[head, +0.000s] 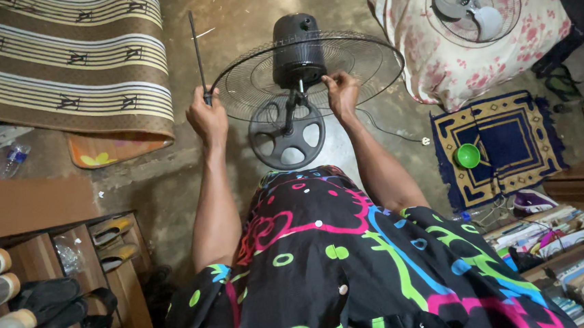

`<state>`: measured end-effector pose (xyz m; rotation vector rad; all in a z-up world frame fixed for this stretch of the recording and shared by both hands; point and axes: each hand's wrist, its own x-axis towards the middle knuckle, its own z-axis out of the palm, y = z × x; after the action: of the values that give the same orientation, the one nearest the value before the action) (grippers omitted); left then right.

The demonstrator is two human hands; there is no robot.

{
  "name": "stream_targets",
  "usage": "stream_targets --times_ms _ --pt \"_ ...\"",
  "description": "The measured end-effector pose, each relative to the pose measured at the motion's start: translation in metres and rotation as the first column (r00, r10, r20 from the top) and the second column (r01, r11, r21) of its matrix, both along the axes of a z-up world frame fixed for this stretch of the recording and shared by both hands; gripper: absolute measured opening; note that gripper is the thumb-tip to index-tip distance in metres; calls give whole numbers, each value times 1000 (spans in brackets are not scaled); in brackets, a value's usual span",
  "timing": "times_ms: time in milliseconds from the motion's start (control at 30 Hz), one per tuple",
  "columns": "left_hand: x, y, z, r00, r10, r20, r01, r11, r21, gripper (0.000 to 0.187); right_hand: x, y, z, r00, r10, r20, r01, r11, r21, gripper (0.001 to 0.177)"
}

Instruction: The person uses a screwdriver to adjust the central hub of a standing fan. They repeatedly tighten and loosen the screw while holding the fan cage, then rotate the fan to access different sides.

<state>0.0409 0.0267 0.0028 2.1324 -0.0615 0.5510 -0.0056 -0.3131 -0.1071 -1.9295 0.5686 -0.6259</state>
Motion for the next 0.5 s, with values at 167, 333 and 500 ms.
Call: stream_targets --times_ms 167,333,500 --pt "1 1 7 999 5 44 -5 1000 -13 11 -12 14 28 992 -53 -114 19 961 -276 27" --pt "9 3 7 1000 14 -9 -14 1000 -9 11 -15 16 38 998 -8 -62 -21 892 -451 27" --pt "17 -1 1 999 28 39 -27 1000 -13 12 -14 15 32 997 -10 -80 -28 887 -461 30"
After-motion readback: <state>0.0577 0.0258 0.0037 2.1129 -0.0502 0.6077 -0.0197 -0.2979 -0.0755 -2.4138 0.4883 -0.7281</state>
